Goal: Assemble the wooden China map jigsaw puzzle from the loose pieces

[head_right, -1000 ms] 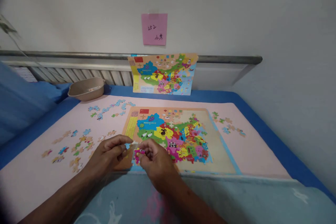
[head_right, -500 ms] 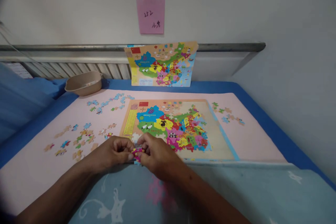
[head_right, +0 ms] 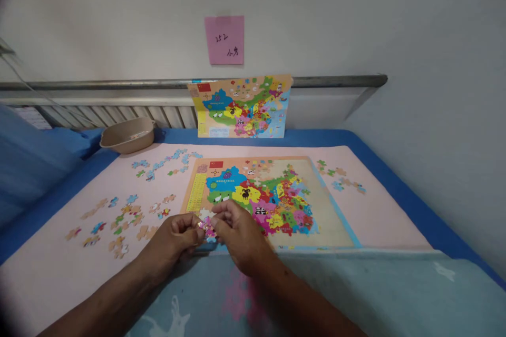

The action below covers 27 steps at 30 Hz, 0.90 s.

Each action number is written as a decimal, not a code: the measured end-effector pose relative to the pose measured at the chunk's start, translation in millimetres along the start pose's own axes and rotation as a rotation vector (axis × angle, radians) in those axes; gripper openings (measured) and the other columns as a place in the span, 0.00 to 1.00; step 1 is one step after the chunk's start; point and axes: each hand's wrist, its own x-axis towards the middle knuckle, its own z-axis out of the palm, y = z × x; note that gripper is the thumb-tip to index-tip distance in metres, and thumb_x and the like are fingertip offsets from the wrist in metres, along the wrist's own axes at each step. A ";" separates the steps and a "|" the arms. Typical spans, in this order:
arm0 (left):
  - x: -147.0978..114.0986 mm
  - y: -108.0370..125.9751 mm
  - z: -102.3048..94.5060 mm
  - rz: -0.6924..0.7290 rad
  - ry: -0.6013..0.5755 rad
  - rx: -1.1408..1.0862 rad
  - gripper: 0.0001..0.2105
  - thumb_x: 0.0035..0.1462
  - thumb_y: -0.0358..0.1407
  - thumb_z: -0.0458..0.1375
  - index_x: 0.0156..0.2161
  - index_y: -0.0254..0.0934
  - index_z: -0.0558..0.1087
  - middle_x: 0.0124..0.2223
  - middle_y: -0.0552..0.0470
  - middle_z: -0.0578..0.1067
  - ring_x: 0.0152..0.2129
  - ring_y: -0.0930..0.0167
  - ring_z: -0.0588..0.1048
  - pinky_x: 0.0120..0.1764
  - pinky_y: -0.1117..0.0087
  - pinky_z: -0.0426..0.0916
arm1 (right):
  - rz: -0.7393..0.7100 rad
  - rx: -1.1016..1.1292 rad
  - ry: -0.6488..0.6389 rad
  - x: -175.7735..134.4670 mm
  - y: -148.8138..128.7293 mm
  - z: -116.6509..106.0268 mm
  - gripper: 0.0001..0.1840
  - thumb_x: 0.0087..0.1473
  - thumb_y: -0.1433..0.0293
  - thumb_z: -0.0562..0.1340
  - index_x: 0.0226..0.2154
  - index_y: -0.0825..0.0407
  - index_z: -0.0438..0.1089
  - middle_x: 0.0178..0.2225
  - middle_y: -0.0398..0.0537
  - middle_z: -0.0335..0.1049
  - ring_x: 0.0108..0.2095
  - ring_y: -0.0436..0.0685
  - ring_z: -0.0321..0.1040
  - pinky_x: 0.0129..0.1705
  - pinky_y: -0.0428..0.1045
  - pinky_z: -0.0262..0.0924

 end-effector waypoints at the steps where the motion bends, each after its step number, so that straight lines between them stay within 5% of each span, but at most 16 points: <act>1: 0.3 -1.4 -0.5 -0.012 0.012 -0.019 0.14 0.44 0.43 0.63 0.24 0.36 0.65 0.16 0.59 0.62 0.13 0.79 0.53 0.18 0.74 0.45 | 0.010 0.020 0.012 0.4 -2.7 1.5 0.14 0.53 0.62 0.62 0.40 0.53 0.67 0.29 0.42 0.67 0.27 0.51 0.64 0.29 0.47 0.59; 9: 4.8 -9.9 -1.1 0.010 0.071 -0.091 0.15 0.46 0.45 0.63 0.25 0.36 0.65 0.16 0.60 0.61 0.11 0.80 0.54 0.17 0.75 0.46 | 0.111 0.165 0.178 1.4 -10.4 14.6 0.20 0.40 0.62 0.66 0.37 0.52 0.67 0.31 0.44 0.68 0.27 0.53 0.65 0.27 0.47 0.62; 27: 0.8 -9.5 11.4 0.004 0.090 -0.044 0.14 0.44 0.43 0.63 0.24 0.36 0.65 0.17 0.57 0.65 0.13 0.79 0.55 0.20 0.72 0.46 | -0.005 0.083 0.283 0.3 -9.9 16.7 0.15 0.45 0.65 0.65 0.38 0.52 0.67 0.33 0.47 0.71 0.32 0.55 0.69 0.29 0.47 0.59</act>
